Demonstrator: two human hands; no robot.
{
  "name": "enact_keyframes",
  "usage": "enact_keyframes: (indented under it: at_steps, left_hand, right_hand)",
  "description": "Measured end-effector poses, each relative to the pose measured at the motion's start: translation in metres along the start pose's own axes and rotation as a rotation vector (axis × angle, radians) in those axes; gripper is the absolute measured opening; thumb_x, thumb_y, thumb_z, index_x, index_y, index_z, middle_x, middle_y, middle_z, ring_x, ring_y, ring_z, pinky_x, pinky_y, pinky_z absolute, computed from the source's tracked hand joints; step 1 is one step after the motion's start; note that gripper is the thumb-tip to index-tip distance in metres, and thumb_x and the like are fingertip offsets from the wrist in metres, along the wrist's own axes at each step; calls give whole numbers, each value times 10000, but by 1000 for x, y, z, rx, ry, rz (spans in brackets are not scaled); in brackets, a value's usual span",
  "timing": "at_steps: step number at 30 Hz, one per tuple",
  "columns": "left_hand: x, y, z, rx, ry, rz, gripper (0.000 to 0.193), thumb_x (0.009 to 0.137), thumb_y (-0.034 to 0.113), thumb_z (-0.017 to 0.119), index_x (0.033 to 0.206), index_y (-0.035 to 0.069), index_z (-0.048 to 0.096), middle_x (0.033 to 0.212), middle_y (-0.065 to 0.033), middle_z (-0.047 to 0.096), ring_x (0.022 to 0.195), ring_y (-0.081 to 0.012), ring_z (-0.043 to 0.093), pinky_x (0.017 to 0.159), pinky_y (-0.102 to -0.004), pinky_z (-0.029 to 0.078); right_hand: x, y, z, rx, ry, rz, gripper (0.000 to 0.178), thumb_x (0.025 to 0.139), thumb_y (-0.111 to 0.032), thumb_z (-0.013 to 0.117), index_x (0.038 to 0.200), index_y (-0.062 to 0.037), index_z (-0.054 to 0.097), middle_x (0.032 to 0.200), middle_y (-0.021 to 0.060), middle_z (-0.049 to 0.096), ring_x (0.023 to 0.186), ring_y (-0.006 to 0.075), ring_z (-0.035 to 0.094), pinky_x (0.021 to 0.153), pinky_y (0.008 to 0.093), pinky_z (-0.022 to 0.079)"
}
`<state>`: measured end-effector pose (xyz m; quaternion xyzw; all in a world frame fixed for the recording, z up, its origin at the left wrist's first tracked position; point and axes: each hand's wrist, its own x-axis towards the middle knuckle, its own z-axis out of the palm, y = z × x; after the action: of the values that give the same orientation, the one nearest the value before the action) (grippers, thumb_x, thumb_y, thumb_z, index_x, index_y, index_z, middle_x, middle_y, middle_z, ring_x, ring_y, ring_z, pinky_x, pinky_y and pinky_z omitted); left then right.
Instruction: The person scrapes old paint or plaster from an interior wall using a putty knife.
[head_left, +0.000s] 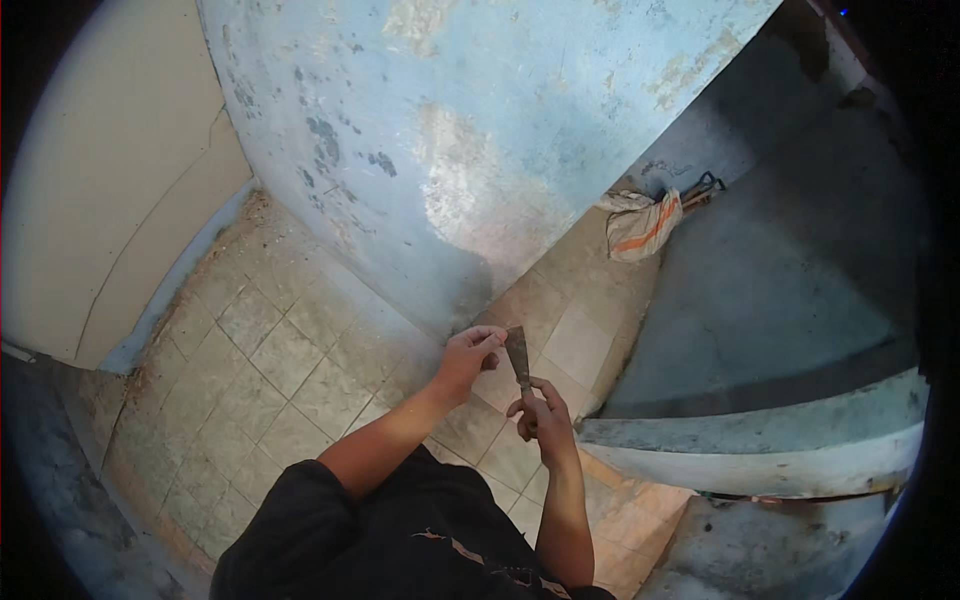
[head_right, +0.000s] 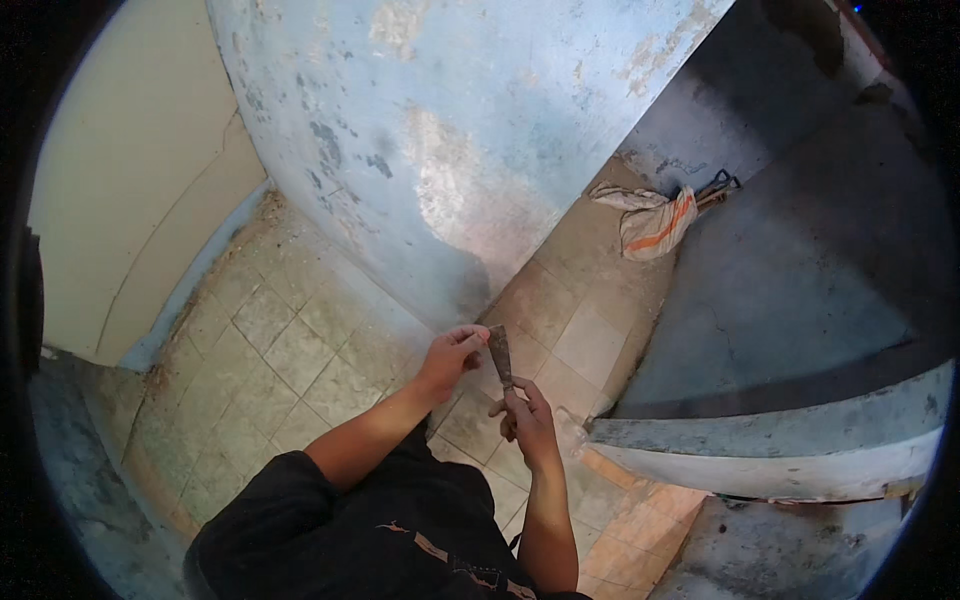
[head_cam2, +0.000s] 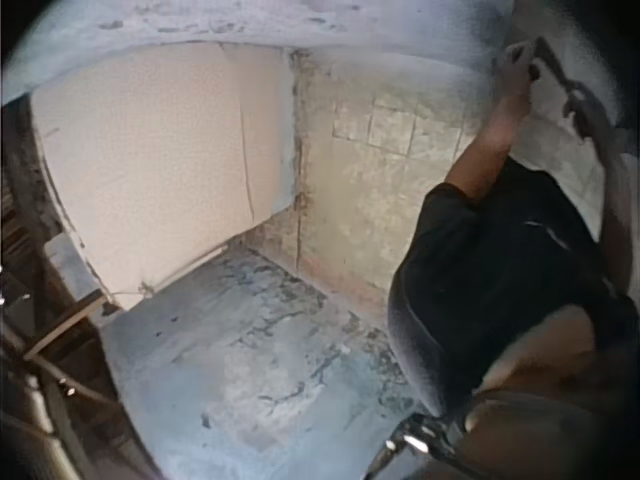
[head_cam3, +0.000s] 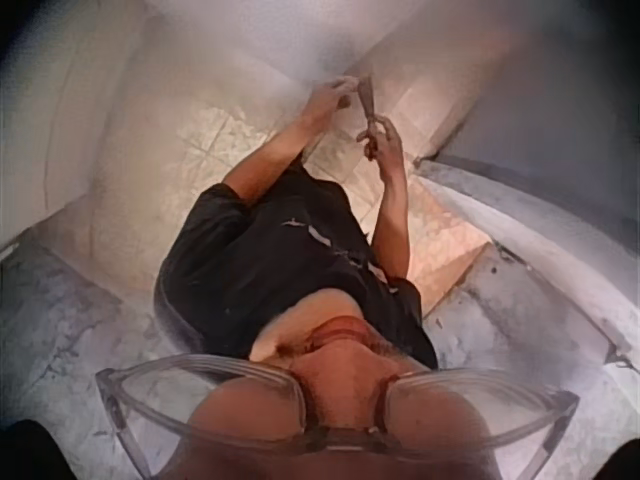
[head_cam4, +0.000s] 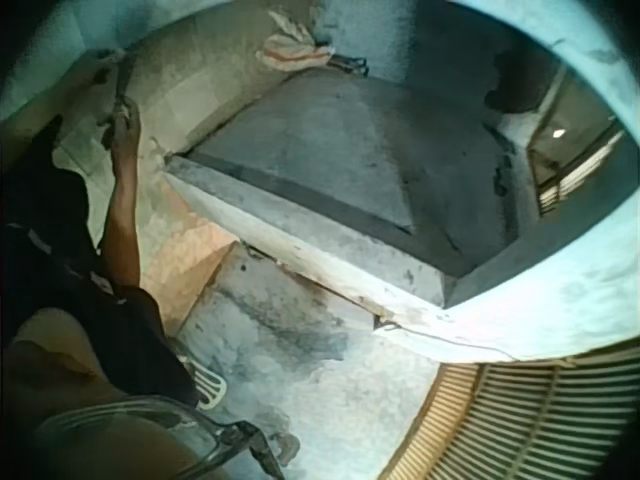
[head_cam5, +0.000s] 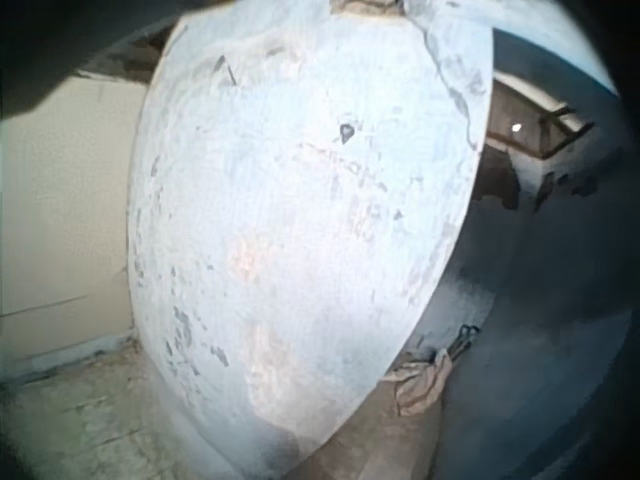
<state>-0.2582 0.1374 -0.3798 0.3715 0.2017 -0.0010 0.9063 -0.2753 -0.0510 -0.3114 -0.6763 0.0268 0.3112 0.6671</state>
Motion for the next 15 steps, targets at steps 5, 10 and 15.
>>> enact_keyframes:
  at_steps: [5,10,15]
  left_hand:
    - [29,58,52,251,-160,334,133,971,155,695,1019,35,728,875,16,673,753,-65,591,670,-241,477]
    - [50,113,131,298,-139,600,115,960,54,686,1028,-28,729,867,-20,707,755,-66,608,710,-231,482]
    - [66,145,198,408,-30,883,127,909,31,747,1024,-23,740,862,-17,712,746,-62,600,720,-235,484]
  right_hand:
    - [63,-82,-3,-88,-6,-330,274,1081,-273,487,1148,-22,573,891,89,678,660,143,636,599,268,521]
    - [121,-158,-13,-64,-34,-700,211,1076,-221,523,1115,-23,587,832,38,627,625,74,545,548,231,436]
    - [153,-221,-21,168,-138,-860,165,1064,-205,556,1029,-45,577,793,4,589,575,37,473,490,203,350]
